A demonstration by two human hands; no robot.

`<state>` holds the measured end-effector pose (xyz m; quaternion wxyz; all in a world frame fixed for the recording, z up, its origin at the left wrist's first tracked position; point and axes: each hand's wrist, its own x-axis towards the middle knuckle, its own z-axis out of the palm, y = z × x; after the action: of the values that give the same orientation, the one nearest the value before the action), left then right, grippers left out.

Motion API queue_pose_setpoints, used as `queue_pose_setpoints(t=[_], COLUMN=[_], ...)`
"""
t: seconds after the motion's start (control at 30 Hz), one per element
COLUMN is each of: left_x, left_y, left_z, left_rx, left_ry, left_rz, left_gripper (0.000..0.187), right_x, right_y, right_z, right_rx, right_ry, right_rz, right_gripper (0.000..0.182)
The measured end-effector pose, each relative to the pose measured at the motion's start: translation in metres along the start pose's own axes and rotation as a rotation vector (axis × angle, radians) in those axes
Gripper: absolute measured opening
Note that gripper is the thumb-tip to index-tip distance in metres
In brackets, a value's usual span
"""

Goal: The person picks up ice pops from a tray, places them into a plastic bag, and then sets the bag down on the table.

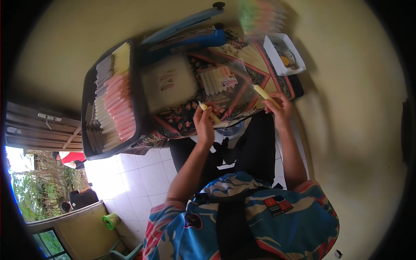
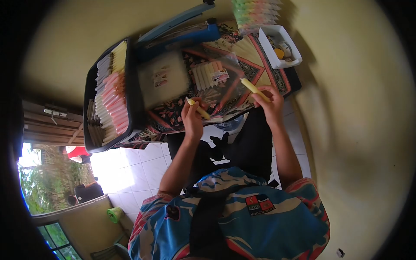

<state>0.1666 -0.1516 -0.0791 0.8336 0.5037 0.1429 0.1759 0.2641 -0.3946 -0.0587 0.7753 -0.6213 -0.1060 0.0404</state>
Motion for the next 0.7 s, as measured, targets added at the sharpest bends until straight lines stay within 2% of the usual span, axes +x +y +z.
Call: queue_pose_setpoints(t=[0.07,0.13,0.17,0.27,0.47,0.57,0.67,0.7], left_x=[0.011,0.015,0.014,0.021,0.041,0.047,0.048,0.047], left_y=[0.005,0.025,0.037,0.031,0.010,0.003,0.002,0.002], left_z=[-0.013,-0.006,0.009,0.011,0.008,-0.003,-0.004,-0.004], left_rx=[0.337,0.752,0.851,1.271,1.426,1.398,1.371,1.340], left_ry=[-0.049,-0.120,-0.148,-0.339,-0.452,-0.445,-0.402,-0.372], left_rz=[0.028,0.011,0.057,0.467,0.422,0.434,0.463,0.464], left_gripper=[0.019,0.017,0.019,0.027,0.029,0.026,0.023,0.022], right_x=[-0.001,-0.006,-0.009,-0.017,-0.027,-0.029,-0.029,-0.030], right_y=[0.002,0.004,0.004,0.008,0.010,0.004,0.015,0.012], right_z=[-0.014,-0.025,-0.026,-0.033,-0.030,-0.028,-0.032,-0.026], right_rx=[0.042,0.077,0.087,0.174,0.275,0.292,0.335,0.354], right_ry=[0.045,0.070,0.096,0.106,0.030,-0.035,-0.109,-0.069], right_rz=[-0.003,0.011,0.028,0.093,0.108,0.170,0.116,0.140], right_gripper=[0.020,0.021,0.023,0.026,0.031,0.030,0.022,0.022])
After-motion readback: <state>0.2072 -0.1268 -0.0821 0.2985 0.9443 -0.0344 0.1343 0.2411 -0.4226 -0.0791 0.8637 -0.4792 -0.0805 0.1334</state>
